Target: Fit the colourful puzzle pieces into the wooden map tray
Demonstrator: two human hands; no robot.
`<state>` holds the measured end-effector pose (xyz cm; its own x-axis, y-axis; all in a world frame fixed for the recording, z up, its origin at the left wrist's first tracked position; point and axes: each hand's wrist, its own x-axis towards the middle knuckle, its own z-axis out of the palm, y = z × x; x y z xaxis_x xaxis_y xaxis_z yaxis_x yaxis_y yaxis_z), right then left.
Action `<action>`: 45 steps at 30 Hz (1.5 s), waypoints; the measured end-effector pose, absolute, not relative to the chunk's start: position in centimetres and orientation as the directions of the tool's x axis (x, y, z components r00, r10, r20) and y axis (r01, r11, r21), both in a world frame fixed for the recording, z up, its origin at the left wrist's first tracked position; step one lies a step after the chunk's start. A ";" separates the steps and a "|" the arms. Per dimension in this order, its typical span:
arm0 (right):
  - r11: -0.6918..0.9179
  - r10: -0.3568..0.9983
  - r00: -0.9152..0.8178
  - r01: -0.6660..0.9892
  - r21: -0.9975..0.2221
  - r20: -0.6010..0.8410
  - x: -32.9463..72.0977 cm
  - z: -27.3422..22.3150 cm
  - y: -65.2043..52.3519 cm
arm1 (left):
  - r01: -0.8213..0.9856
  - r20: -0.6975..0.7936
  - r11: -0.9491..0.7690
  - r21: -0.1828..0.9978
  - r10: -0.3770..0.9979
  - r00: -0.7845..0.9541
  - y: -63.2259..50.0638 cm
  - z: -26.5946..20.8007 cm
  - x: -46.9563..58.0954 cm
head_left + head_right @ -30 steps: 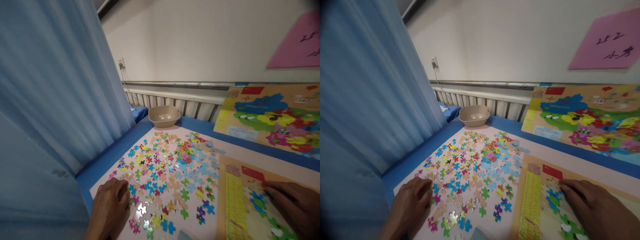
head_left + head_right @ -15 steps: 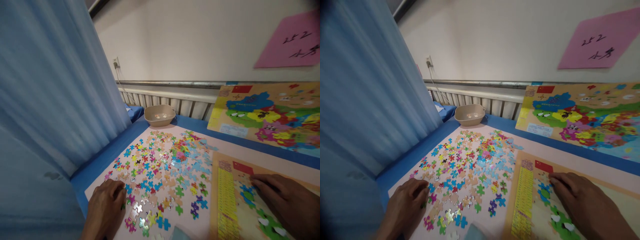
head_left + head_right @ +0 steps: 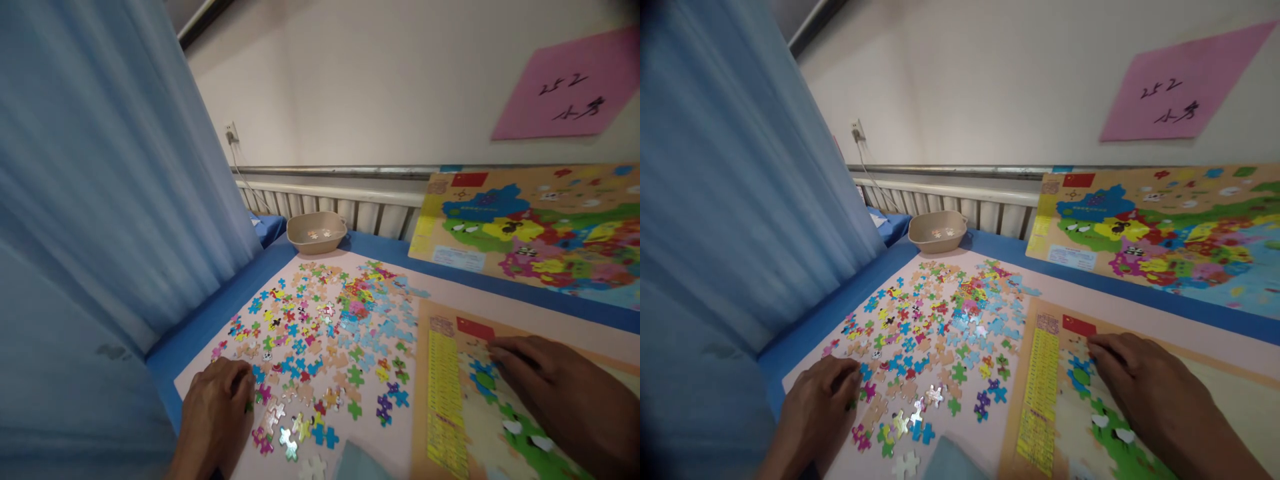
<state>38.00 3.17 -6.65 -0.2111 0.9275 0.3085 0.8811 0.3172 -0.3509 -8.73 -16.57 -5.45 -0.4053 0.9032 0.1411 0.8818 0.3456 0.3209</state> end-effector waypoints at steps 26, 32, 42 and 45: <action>0.251 0.950 -0.153 0.891 -0.377 0.272 36.3 -4.1 1.7 | 0.606 0.281 0.353 0.713 0.648 -0.708 -19.7 -8.2 -7.5; 0.238 0.956 -0.146 0.893 -0.383 0.253 36.5 -4.1 1.6 | 0.578 0.244 0.355 0.735 0.657 -0.713 -19.5 -8.0 -7.5; 0.216 0.964 -0.141 0.911 -0.351 0.227 36.0 -3.2 1.4 | 0.585 0.236 0.344 0.734 0.679 -0.695 -19.4 -7.0 -6.9; 0.230 0.961 -0.155 0.910 -0.346 0.229 35.9 -3.0 1.3 | 0.547 0.210 0.345 0.763 0.667 -0.714 -19.4 -7.0 -6.7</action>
